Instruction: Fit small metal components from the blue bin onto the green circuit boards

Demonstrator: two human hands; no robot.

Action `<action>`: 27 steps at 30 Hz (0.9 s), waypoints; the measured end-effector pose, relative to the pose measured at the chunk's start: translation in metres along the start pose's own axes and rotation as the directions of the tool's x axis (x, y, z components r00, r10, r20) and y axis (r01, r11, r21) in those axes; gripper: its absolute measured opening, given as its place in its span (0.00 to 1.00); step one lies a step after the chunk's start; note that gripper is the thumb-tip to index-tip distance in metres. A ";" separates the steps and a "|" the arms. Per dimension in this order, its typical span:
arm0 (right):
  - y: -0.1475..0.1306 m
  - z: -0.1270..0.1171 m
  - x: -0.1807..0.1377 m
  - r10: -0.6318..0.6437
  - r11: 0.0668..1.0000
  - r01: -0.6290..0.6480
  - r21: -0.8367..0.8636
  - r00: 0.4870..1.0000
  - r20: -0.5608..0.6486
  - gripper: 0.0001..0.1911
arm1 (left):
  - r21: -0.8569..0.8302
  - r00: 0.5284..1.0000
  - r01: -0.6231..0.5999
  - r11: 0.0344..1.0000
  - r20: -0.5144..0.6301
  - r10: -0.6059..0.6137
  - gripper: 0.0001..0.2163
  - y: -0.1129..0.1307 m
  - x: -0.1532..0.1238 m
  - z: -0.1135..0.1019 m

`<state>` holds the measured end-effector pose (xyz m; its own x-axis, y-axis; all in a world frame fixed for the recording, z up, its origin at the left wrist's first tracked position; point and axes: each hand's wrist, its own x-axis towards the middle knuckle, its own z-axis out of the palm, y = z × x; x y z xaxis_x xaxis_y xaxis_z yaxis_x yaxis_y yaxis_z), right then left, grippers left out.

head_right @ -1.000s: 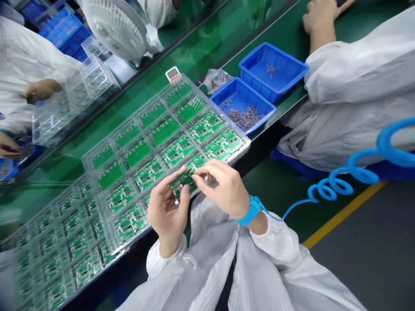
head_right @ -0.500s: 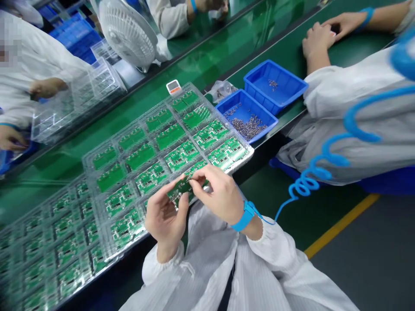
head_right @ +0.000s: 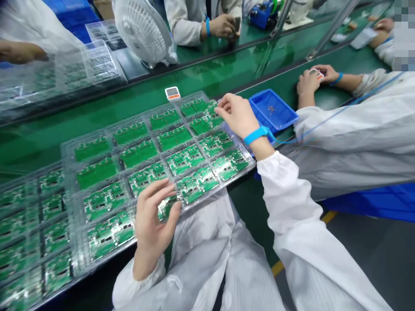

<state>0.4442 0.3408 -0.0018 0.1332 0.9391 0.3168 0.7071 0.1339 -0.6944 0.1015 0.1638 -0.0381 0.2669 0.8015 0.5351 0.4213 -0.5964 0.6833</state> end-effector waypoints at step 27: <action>-0.013 0.045 -0.001 -0.096 0.959 0.163 -0.231 0.956 0.278 0.15 | -0.092 0.996 -0.029 0.995 0.084 0.037 0.18 0.004 0.001 -0.008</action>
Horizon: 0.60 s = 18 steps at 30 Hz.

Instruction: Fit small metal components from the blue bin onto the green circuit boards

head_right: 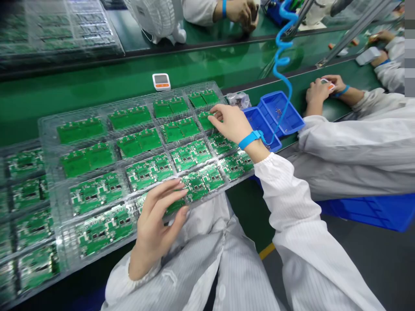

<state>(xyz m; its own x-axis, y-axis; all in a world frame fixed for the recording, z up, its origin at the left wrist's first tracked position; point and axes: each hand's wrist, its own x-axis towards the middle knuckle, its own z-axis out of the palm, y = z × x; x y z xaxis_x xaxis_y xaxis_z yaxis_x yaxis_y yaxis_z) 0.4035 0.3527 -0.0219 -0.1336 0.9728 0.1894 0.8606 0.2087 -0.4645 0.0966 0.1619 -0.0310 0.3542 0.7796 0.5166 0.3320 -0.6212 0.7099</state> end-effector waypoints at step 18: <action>-0.103 0.003 -0.103 -0.637 0.663 0.704 0.254 0.709 -0.302 0.14 | -0.594 0.913 0.287 0.751 -0.068 -0.403 0.30 0.002 -0.010 0.014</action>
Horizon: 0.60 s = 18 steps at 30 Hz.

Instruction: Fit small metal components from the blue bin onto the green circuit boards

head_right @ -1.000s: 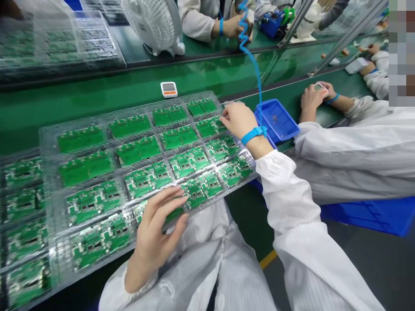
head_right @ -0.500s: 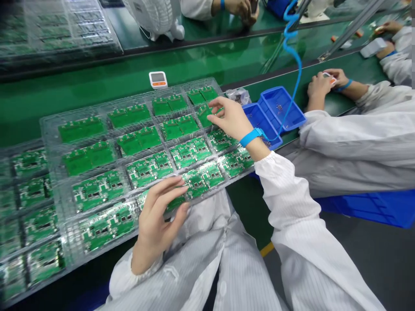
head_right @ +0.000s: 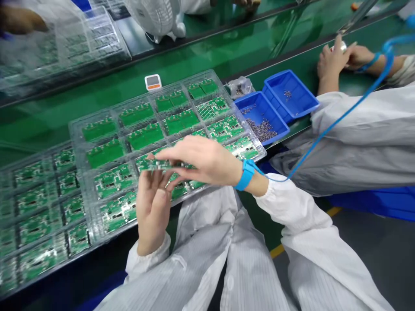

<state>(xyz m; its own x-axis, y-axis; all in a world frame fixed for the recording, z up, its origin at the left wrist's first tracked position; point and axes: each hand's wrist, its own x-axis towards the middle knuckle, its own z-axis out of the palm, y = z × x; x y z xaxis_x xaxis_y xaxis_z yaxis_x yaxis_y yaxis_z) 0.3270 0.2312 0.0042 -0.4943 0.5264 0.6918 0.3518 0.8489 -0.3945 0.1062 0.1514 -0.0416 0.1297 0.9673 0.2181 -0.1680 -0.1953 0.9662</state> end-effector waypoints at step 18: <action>0.004 0.003 -0.024 0.192 0.940 0.032 -0.341 0.775 0.602 0.11 | 0.218 0.987 0.137 0.966 -0.113 -0.115 0.23 0.009 -0.001 -0.013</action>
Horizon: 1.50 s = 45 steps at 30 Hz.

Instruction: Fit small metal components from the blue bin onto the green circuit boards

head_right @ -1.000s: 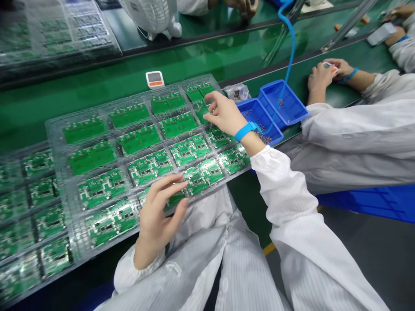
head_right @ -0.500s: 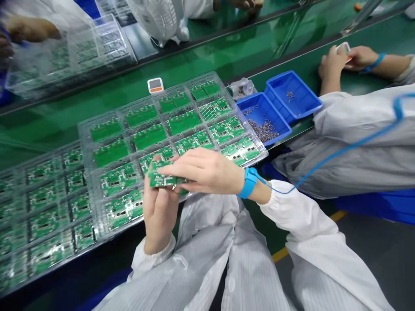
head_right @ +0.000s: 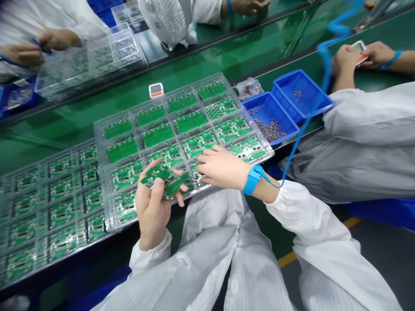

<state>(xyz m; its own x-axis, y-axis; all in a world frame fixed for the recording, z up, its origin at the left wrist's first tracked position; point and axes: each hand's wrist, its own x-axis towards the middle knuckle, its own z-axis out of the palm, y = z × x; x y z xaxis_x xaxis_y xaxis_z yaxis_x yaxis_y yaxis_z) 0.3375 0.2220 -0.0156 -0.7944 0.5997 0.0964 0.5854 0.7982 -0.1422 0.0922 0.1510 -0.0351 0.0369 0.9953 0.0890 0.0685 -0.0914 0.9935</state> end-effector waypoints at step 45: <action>-0.063 0.023 -0.045 0.573 0.712 -0.088 0.696 0.646 -0.505 0.01 | 0.550 0.889 -0.447 0.706 0.365 0.278 0.06 0.024 0.013 0.021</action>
<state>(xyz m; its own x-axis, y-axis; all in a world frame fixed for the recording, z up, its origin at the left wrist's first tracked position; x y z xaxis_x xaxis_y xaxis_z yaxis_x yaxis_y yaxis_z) 0.3323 0.1432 -0.0337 -0.0959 0.8731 0.4780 0.3739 0.4767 -0.7956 0.1157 0.1605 -0.0114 0.4155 0.8479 0.3294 0.5797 -0.5259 0.6224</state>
